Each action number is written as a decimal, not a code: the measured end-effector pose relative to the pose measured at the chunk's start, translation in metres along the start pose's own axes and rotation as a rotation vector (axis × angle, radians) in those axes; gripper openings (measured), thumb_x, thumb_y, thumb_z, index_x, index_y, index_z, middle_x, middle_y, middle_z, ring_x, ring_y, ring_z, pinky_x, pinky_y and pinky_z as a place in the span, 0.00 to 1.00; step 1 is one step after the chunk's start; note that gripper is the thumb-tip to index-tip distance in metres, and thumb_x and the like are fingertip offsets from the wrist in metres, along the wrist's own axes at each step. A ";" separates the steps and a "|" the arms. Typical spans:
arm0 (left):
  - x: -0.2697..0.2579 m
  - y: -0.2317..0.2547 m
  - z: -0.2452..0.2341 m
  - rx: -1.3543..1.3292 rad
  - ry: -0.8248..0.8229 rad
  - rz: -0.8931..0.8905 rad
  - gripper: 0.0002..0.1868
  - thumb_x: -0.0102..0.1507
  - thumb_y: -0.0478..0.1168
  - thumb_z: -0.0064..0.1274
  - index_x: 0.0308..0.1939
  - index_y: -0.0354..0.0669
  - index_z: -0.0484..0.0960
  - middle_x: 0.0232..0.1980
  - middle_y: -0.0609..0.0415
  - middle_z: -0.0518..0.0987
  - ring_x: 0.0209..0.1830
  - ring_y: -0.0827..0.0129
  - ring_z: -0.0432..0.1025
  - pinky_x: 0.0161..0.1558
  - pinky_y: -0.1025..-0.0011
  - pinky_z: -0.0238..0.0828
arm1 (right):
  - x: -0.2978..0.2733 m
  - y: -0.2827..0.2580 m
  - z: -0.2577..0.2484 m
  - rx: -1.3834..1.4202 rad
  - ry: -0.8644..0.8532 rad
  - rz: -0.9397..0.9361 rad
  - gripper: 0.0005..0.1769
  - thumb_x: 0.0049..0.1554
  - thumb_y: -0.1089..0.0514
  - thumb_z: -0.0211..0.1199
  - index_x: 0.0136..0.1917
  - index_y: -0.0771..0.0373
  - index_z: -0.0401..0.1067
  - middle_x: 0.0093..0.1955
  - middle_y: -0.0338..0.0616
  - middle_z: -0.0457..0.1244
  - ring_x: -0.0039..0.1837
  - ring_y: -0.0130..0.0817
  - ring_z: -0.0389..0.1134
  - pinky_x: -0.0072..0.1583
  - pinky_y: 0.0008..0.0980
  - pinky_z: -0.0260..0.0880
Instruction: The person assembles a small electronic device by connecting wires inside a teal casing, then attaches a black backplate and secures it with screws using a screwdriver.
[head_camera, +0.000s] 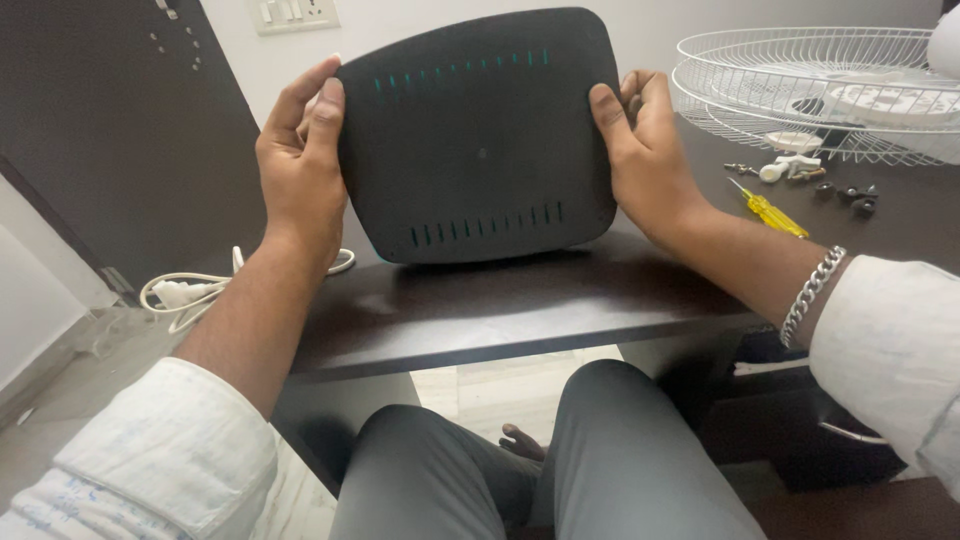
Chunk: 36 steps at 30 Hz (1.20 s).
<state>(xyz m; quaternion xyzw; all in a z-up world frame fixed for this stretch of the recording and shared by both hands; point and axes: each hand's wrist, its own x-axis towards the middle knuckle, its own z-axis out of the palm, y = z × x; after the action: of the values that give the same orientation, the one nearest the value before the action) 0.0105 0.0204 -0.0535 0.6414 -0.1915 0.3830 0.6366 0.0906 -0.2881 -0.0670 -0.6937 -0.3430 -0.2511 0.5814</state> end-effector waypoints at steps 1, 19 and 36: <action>-0.001 0.000 0.000 0.039 0.014 -0.013 0.18 0.73 0.46 0.47 0.66 0.50 0.76 0.47 0.55 0.83 0.47 0.78 0.76 0.55 0.76 0.77 | 0.000 -0.001 -0.001 0.029 -0.011 0.042 0.18 0.72 0.45 0.51 0.60 0.60 0.53 0.51 0.38 0.57 0.55 0.22 0.58 0.58 0.26 0.65; 0.000 -0.003 -0.003 0.000 0.019 0.033 0.18 0.73 0.41 0.49 0.69 0.51 0.75 0.39 0.59 0.79 0.39 0.83 0.71 0.46 0.81 0.74 | 0.006 -0.013 0.002 0.382 -0.073 0.151 0.36 0.65 0.56 0.59 0.82 0.54 0.50 0.65 0.50 0.62 0.67 0.33 0.67 0.69 0.36 0.69; 0.037 0.035 0.029 1.162 -0.139 0.620 0.28 0.72 0.65 0.53 0.62 0.49 0.79 0.57 0.43 0.79 0.49 0.48 0.79 0.46 0.51 0.77 | -0.001 -0.014 -0.002 0.265 -0.121 0.019 0.33 0.69 0.59 0.57 0.83 0.53 0.50 0.66 0.54 0.62 0.67 0.35 0.68 0.68 0.36 0.72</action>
<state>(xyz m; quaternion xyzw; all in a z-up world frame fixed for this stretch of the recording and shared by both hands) 0.0157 -0.0023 0.0002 0.8190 -0.1700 0.5470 0.0336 0.0790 -0.2887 -0.0584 -0.6278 -0.4010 -0.1557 0.6487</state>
